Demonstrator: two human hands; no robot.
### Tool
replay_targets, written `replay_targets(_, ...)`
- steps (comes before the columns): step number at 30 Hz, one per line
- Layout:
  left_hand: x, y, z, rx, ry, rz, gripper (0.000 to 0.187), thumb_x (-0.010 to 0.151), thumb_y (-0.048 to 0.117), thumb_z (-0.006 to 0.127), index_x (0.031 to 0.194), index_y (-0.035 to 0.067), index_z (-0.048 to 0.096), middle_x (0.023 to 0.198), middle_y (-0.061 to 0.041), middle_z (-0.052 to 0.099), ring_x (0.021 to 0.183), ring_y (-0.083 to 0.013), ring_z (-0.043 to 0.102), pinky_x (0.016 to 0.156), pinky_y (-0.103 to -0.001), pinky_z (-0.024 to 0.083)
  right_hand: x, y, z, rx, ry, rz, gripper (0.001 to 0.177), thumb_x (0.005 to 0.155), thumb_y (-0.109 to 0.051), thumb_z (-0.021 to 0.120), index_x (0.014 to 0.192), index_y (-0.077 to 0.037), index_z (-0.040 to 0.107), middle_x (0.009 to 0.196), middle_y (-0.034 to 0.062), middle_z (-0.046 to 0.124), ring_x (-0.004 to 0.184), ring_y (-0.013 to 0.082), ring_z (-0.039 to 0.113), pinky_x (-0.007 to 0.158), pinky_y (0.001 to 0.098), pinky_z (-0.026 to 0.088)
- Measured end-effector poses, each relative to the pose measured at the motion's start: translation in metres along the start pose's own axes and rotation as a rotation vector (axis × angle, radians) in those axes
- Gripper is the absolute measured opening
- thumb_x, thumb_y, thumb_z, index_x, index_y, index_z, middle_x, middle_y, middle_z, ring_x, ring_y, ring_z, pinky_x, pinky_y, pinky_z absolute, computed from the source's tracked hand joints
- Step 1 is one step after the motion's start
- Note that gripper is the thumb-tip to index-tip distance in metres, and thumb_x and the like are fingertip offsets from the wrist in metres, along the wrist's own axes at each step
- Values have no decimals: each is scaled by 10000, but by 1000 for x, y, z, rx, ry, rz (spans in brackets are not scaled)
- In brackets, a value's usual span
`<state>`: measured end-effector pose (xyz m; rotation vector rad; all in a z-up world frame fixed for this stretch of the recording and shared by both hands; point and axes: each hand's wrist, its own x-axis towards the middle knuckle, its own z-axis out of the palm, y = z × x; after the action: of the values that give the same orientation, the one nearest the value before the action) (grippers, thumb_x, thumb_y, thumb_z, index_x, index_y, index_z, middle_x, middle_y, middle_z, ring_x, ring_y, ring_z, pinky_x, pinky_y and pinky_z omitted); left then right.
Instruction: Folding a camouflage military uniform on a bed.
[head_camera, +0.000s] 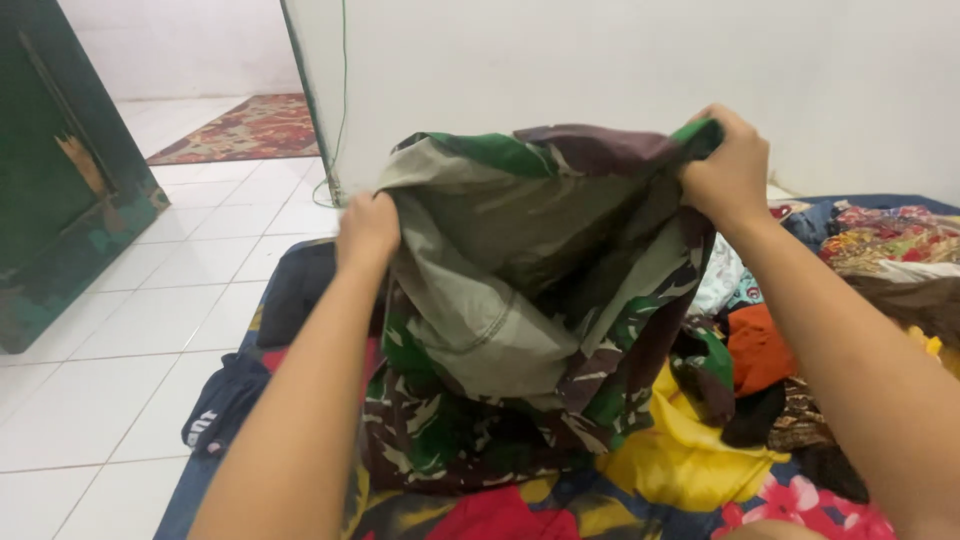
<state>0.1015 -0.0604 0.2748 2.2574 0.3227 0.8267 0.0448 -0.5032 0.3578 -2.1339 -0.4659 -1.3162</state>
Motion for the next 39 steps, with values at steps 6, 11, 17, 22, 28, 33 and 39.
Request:
replay_targets(6,-55,78,-117,-804,-843,-271,346,892,228,702,1148,-4,689,985,-104,742,869,-238,686,800,-449,562,8,77,-22,-257,151,-130,247,833,-33,723,1062,-43,630,998,200,701,1008,405,687,874,463,554)
replay_targets(11,1,60,-133,161,-552,258,352,762,61,762,1113,80,756,985,-180,769,930,-322,722,856,-451,576,-8,60,-55,-643,-174,-122,315,962,-239,783,1205,-113,630,1163,177,675,1006,411,673,829,510,538)
replay_targets(17,109,-54,-20,257,52,294,411,1015,256,430,1240,35,693,1196,-277,699,1098,-473,659,923,-581,517,6,142,-16,-922,-839,445,502,732,-308,817,1188,-129,705,1119,201,748,974,375,725,820,486,591)
replay_targets(22,-30,-19,-29,-1253,-573,-592,798,931,683,236,1414,145,572,1362,-98,674,1204,-325,662,1049,-591,516,-15,144,3,-433,-529,538,440,726,-132,723,1161,-138,790,1049,237,753,963,389,719,858,459,550)
replay_targets(28,-33,-25,-65,-920,-881,-678,394,922,337,668,1223,83,646,1153,-104,720,1022,-293,686,989,-472,558,-64,147,-2,157,-638,665,576,653,-6,596,1185,-65,810,1035,284,751,882,455,752,760,540,539)
replay_targets(33,-18,38,-115,107,-317,318,403,730,-60,625,1036,106,827,985,-146,766,965,-287,734,880,-395,581,-82,137,-7,-324,-737,562,560,676,-380,894,1181,-160,794,1151,134,766,1037,287,723,935,394,553)
replay_targets(39,2,31,-152,287,180,326,266,777,143,674,1007,52,775,982,-253,715,944,-435,688,809,-498,542,-39,131,-96,-218,-212,680,375,876,-149,711,1246,-100,754,1025,150,742,891,312,713,792,441,574)
